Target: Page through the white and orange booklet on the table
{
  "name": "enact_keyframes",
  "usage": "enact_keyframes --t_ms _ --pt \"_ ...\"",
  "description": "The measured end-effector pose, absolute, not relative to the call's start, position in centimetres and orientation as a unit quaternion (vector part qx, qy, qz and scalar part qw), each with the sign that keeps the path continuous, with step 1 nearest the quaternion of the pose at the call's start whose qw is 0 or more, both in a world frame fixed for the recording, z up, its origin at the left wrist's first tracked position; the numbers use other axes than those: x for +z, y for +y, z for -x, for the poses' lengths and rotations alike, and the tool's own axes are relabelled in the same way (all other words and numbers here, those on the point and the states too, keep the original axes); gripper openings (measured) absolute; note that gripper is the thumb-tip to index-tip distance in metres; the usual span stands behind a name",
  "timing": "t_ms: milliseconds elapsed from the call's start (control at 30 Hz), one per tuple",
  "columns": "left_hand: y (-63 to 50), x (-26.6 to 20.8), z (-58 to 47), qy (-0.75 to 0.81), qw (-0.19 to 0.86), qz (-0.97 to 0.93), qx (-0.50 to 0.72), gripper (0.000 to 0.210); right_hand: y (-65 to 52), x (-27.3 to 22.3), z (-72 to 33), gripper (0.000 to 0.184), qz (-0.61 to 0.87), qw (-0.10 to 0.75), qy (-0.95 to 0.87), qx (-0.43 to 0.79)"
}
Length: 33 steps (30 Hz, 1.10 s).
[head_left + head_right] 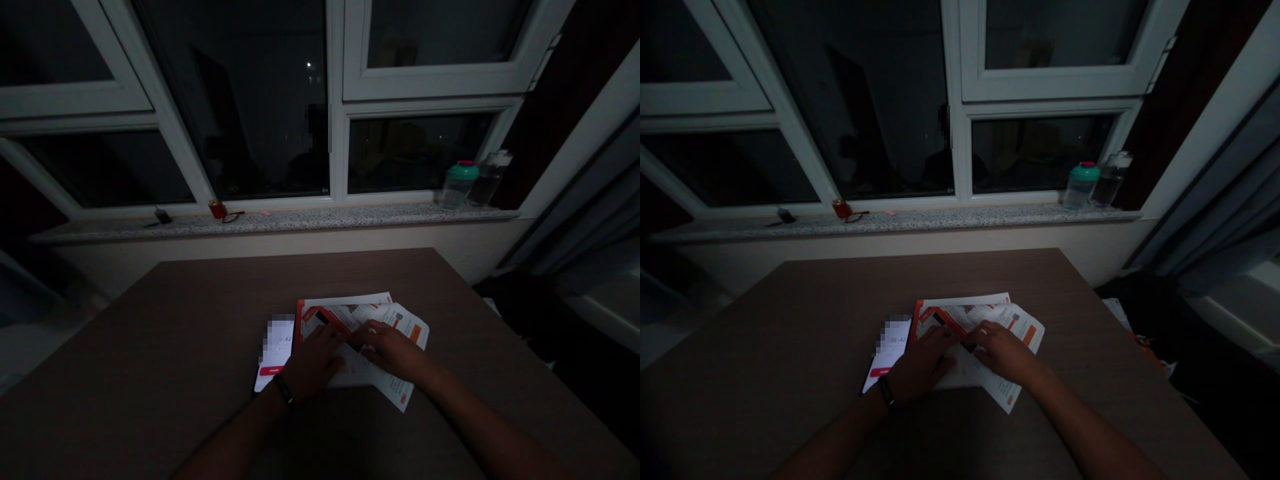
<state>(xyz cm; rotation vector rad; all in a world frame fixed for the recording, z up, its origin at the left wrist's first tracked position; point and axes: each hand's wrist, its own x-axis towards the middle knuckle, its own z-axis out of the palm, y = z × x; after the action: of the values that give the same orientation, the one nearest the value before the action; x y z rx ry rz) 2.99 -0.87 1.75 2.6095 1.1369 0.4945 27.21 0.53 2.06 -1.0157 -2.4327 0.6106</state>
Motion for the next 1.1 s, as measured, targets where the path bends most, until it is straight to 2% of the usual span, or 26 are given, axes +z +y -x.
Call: enact_keyframes --t_ms 167,433,600,1100 --pt "-0.7 1.9 -3.0 0.389 0.137 -0.896 0.165 0.043 0.1 2.5 -27.3 0.027 0.368 0.198 -0.88 0.227" --pt "-0.8 1.9 -3.0 0.401 0.108 -0.895 0.163 0.04 1.2 1.5 -27.6 0.039 0.364 0.217 -0.874 0.237" --pt "-0.9 1.6 -3.0 0.408 0.1 -0.895 0.151 0.035 2.1 0.4 -27.9 0.04 0.373 0.232 -0.863 0.248" --pt "-1.6 1.6 -3.3 0.394 0.068 -0.908 0.128 0.041 2.3 0.2 -28.3 0.038 0.375 0.246 -0.867 0.218"
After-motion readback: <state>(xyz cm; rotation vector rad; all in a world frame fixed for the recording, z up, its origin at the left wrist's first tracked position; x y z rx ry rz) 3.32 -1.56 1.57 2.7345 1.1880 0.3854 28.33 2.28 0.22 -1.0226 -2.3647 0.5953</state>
